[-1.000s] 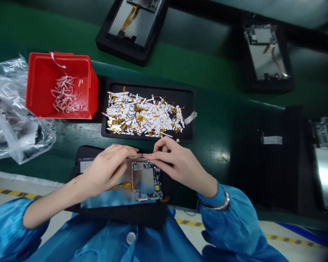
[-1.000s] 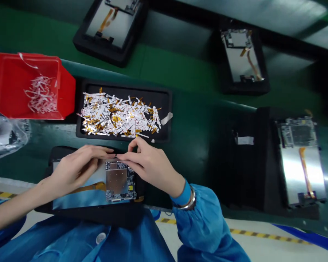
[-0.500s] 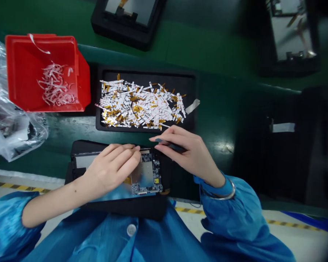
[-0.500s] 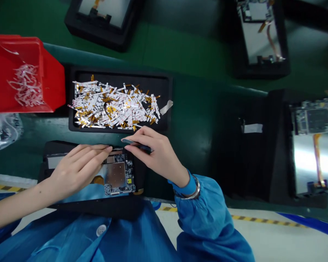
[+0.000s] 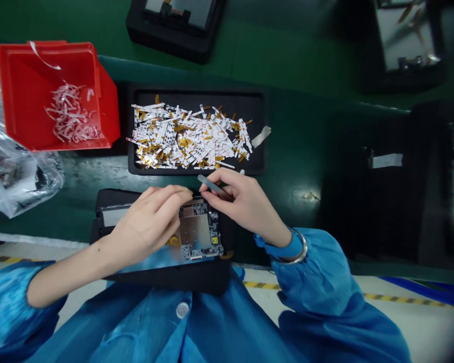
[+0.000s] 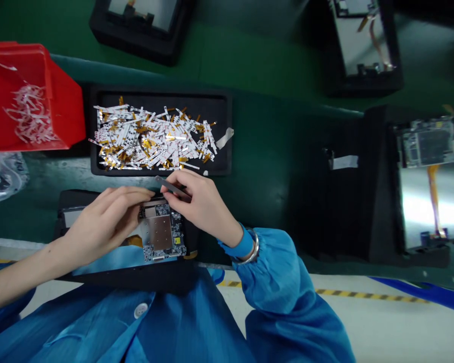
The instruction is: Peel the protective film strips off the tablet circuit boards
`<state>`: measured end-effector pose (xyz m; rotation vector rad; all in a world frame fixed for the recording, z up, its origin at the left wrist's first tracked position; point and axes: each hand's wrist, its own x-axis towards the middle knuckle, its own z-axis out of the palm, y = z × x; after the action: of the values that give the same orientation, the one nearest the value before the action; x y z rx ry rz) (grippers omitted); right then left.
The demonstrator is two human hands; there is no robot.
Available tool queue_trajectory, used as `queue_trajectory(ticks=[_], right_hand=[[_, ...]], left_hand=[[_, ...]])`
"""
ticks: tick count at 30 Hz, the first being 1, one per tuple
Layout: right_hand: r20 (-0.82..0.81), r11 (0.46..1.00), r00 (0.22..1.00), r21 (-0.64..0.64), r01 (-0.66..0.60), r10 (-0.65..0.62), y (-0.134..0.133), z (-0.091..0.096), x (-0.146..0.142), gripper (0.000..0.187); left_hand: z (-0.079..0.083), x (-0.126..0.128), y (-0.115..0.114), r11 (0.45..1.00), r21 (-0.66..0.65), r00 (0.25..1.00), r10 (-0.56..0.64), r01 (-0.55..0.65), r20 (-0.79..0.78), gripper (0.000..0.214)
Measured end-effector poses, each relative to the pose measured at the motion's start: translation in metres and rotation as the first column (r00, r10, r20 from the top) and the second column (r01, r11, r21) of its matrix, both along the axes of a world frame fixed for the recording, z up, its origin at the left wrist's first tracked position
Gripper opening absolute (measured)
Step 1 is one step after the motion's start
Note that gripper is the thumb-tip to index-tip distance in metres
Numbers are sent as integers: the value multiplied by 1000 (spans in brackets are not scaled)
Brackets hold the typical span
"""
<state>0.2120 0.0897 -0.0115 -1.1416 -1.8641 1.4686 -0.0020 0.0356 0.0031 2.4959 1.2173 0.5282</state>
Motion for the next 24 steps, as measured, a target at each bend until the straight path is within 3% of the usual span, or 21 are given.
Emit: queue_trajectory(ticks=[4, 8, 11, 13, 15, 24], right_hand=[[-8, 991, 995, 87, 104, -104, -4, 6, 10, 7], [-89, 958, 968, 145, 247, -236, -3, 17, 16, 21], [-132, 951, 942, -50, 304, -308, 2, 13, 12, 34], [-218, 939, 931, -252, 235, -292, 4, 5, 8, 34], [-290, 924, 925, -357, 135, -247, 5, 0, 5, 35], [-290, 904, 920, -407, 130, -263, 3, 0, 5, 36]], left_hand=[[-3, 0, 3, 996, -86, 993, -4, 14, 120, 25], [-7, 0, 1, 982, 111, 988, -151, 154, -34, 20], [-8, -1, -2, 958, 201, 970, -174, 207, -170, 20], [-8, -1, -3, 958, 201, 968, -168, 205, -187, 22], [-8, -1, -4, 959, 199, 970, -166, 200, -177, 22], [-10, -2, -3, 976, 147, 986, -155, 163, -60, 21]])
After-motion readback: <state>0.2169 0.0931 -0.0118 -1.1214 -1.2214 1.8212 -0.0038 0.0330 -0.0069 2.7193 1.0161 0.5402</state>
